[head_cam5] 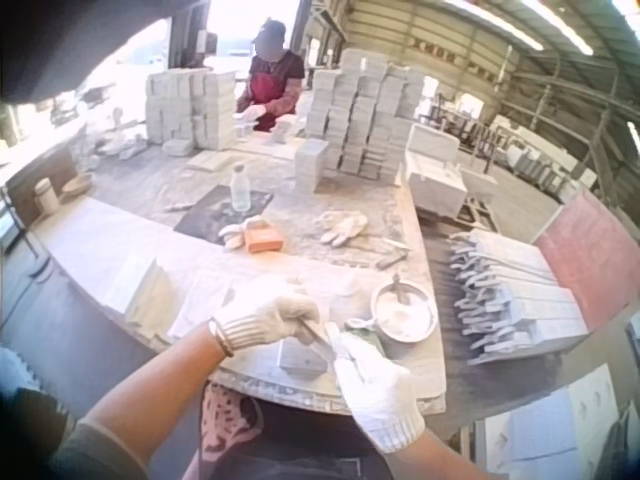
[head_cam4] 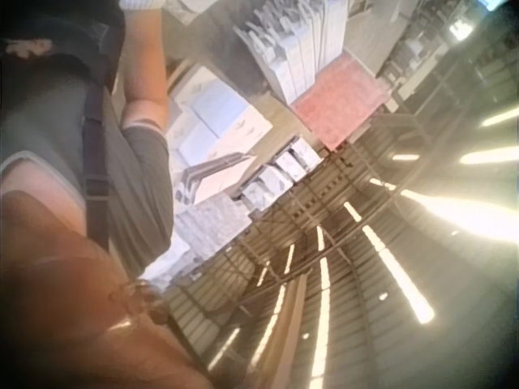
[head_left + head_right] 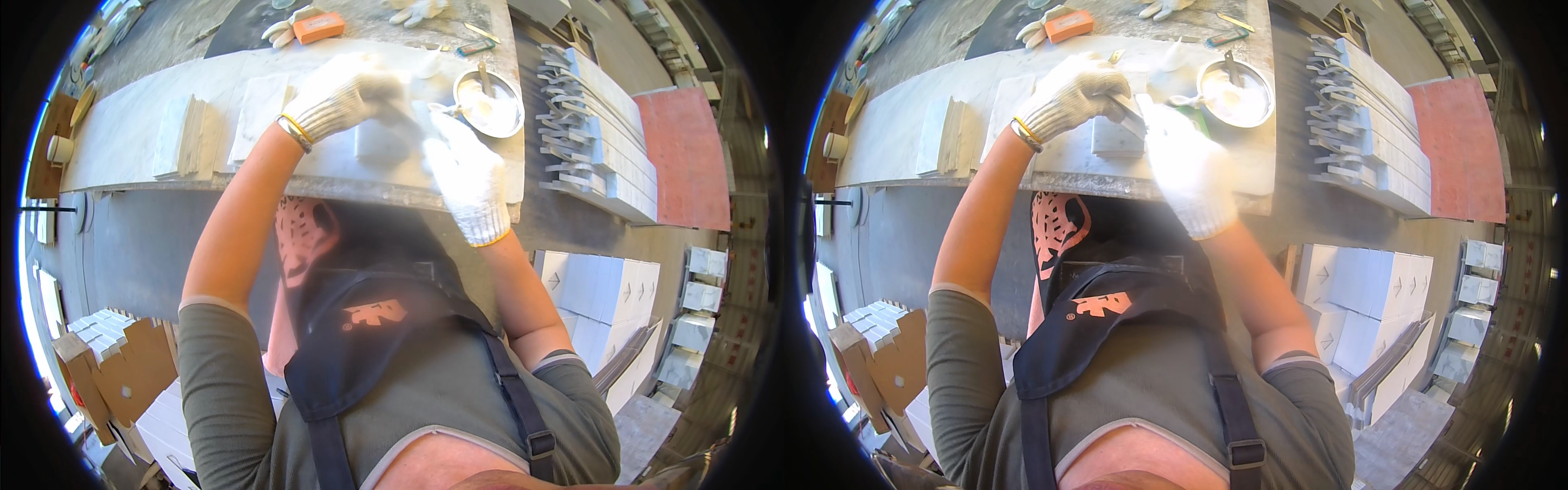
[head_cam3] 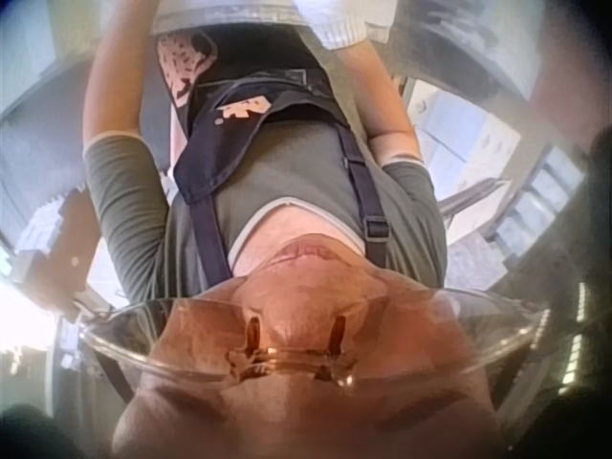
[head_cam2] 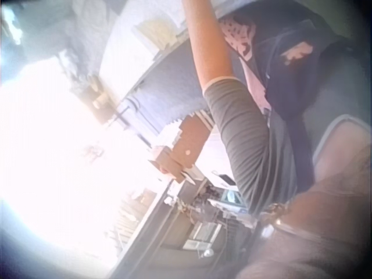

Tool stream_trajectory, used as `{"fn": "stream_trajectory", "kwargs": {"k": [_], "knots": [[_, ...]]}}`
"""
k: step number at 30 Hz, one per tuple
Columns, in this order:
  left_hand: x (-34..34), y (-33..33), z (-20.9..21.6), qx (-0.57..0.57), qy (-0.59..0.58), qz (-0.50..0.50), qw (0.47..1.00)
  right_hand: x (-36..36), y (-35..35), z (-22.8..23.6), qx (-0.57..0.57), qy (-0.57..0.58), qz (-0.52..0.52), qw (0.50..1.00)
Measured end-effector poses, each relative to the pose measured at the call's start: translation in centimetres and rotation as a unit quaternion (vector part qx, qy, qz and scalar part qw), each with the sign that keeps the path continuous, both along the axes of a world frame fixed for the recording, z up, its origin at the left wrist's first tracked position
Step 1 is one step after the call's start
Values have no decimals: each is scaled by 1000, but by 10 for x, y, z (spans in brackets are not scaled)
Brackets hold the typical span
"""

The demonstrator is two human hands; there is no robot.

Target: The person repeatedly picks up small rectangular blocks from a workbench and sands their edges and faces with a green sanding block. They rotate each block to treat multiple sides, then place it back on the table and repeat the process with another block.

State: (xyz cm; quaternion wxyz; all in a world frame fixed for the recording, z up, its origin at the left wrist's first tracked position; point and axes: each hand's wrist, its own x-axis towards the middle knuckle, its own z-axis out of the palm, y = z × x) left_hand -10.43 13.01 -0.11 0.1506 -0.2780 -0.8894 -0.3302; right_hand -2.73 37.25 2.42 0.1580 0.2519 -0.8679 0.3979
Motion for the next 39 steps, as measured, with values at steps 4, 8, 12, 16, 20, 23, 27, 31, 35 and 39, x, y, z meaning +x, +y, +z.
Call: {"fn": "stream_trajectory", "kwargs": {"k": [4, 8, 12, 16, 20, 23, 27, 31, 35, 39], "knots": [[4, 0, 2, 3, 10, -2, 1000, 5, 0, 14, -29, -37, 16, 999], [4, 1, 3, 0, 19, -9, 1000, 8, 19, 30, -60, -130, -26, 989], [3, 2, 4, 10, 13, -16, 1000, 8, 25, 25, -48, -127, -35, 990], [4, 1, 3, 2, 9, -2, 1000, 7, 18, 13, -42, -125, -46, 990], [1, 2, 3, -1, 29, -8, 1000, -1, 5, 9, 27, 6, -15, 1000], [4, 3, 1, 5, 28, 6, 1000, -3, 4, 10, 5, -38, -10, 999], [8, 2, 0, 13, 24, 17, 999, 1, 16, 15, 9, -99, -22, 995], [1, 3, 0, 10, 28, -6, 1000, 0, 9, 11, 8, -20, 0, 1000], [1, 3, 4, -5, 18, -9, 1000, -3, -3, 8, 41, 53, 14, 998], [7, 3, 6, -18, -4, 18, 1000, 9, 23, 18, -88, -173, 1, 981]]}}
